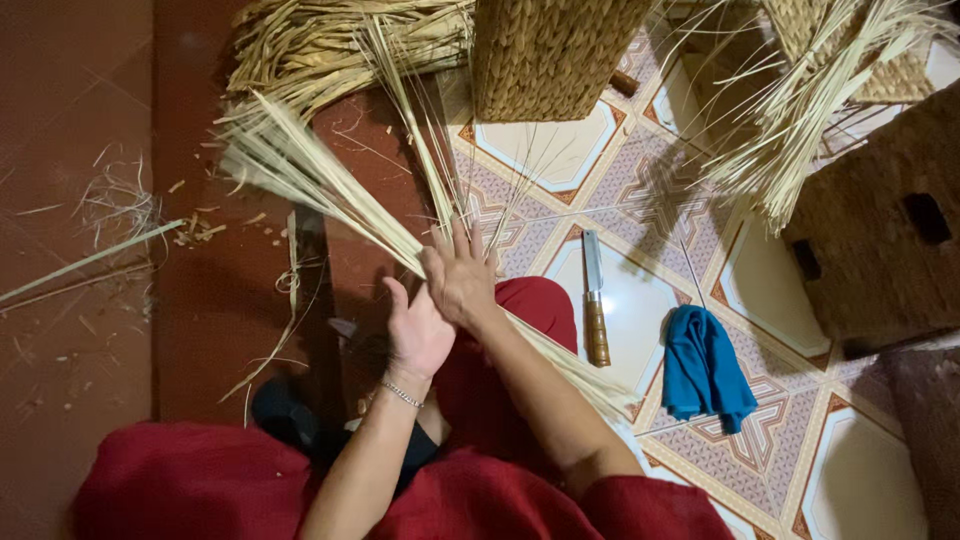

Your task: The person sits on the floor and weaves thin dried plant strips into a basket. They align the strips, interlace them by hand, and occasionally use a knife to trim or adjust the material. The process continues with repeated weaving and alignment of the strips.

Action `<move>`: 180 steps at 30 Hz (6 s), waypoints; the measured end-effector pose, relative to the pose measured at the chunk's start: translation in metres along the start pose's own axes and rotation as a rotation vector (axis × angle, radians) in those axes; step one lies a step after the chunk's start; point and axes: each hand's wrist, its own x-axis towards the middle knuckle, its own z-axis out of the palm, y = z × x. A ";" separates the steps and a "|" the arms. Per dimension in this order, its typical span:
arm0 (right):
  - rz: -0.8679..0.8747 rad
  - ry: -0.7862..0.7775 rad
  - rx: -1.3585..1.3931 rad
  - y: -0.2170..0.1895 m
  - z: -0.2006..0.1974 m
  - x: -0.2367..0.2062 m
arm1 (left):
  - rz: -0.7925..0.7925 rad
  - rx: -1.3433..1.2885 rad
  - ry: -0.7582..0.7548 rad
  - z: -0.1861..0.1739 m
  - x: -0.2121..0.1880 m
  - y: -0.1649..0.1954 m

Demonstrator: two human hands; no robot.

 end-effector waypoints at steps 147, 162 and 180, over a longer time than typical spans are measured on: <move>-0.463 0.173 -0.042 0.032 -0.080 -0.095 | 0.107 -0.075 0.133 0.017 0.008 -0.016; -0.284 0.333 -0.055 0.000 -0.026 -0.066 | -0.003 0.045 0.119 0.028 0.006 -0.008; -0.071 -0.071 0.064 -0.004 -0.018 -0.016 | 0.047 -0.075 0.080 0.018 0.019 -0.002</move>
